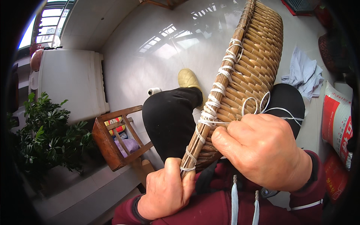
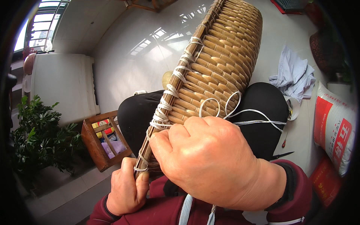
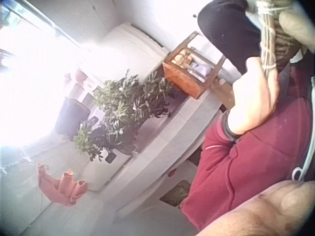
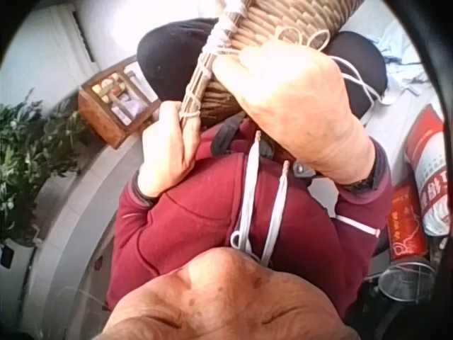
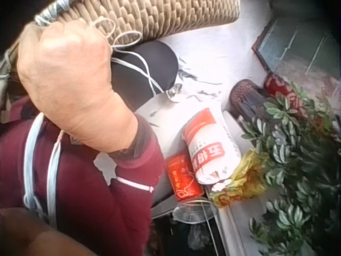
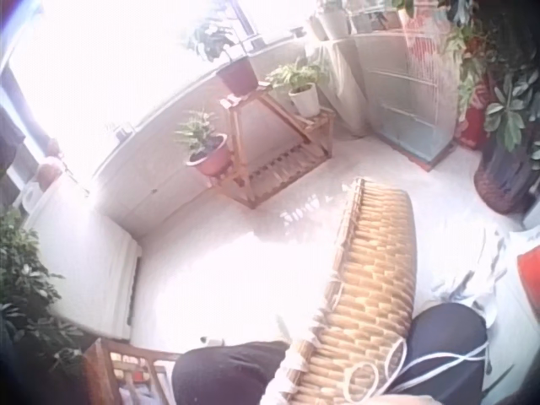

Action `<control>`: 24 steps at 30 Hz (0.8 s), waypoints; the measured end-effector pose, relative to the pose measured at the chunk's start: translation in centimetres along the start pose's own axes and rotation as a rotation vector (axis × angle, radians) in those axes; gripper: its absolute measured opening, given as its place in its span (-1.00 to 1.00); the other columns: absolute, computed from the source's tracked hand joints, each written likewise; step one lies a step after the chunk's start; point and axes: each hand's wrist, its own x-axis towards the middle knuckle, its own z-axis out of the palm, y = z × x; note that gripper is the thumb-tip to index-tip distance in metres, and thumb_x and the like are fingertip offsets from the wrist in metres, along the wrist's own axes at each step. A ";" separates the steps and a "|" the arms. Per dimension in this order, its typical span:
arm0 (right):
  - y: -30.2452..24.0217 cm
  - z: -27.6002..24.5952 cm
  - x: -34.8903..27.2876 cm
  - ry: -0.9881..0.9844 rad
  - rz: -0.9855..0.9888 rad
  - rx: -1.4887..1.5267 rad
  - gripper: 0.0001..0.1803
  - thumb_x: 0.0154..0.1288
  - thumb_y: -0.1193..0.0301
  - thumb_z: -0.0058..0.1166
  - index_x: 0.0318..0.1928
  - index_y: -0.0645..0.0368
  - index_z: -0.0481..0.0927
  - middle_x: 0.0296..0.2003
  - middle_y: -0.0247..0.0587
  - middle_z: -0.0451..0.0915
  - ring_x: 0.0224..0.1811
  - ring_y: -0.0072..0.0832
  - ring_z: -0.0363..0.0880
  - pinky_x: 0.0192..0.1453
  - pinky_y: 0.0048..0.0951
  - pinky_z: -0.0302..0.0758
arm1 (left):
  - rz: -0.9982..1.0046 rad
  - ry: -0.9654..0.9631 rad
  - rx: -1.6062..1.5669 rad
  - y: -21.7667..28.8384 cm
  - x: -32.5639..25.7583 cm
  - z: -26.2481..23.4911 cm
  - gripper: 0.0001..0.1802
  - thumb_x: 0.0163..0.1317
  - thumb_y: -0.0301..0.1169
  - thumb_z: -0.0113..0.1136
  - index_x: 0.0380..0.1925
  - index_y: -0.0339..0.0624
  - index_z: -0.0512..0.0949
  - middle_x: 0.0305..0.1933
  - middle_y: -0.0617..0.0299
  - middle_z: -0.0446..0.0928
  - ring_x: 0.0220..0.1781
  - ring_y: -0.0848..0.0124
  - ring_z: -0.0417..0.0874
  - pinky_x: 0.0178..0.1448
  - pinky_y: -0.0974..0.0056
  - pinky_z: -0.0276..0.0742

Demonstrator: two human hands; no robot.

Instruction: The person sits on the floor and repairs a woven basket by threading white string through its rim with a needle. They pull the string tight, tie knots, and trim excess string with scissors.

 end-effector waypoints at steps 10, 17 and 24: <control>-1.3 -1.9 0.9 -0.216 -0.079 -0.225 -0.79 -0.02 0.49 0.14 -0.29 0.24 0.56 -0.60 -0.32 0.30 -0.55 -0.45 0.42 -0.50 -0.41 0.37 | 0.045 0.078 -0.012 0.2 0.1 0.2 -0.64 0.14 -0.28 0.34 -0.48 -0.22 0.34 -0.72 0.16 0.39 -0.74 0.23 0.50 -0.65 0.19 0.39; -1.0 -1.6 1.5 -0.186 -0.183 -0.323 -0.89 -0.09 0.43 0.09 -0.53 0.08 0.42 -0.62 -0.36 0.29 -0.60 -0.52 0.37 -0.55 -0.48 0.35 | 0.035 0.080 -0.133 0.0 0.0 0.5 -0.68 0.14 -0.34 0.30 -0.35 -0.31 0.38 -0.69 0.07 0.43 -0.71 0.08 0.52 -0.62 0.07 0.40; -1.0 -1.8 1.7 -0.215 -0.183 -0.313 -0.91 -0.08 0.44 0.09 -0.51 0.09 0.45 -0.62 -0.37 0.30 -0.60 -0.52 0.37 -0.55 -0.49 0.35 | 0.086 0.100 -0.149 -0.2 0.2 0.6 -0.67 0.11 -0.35 0.32 -0.40 -0.31 0.37 -0.72 0.10 0.40 -0.74 0.13 0.50 -0.65 0.11 0.39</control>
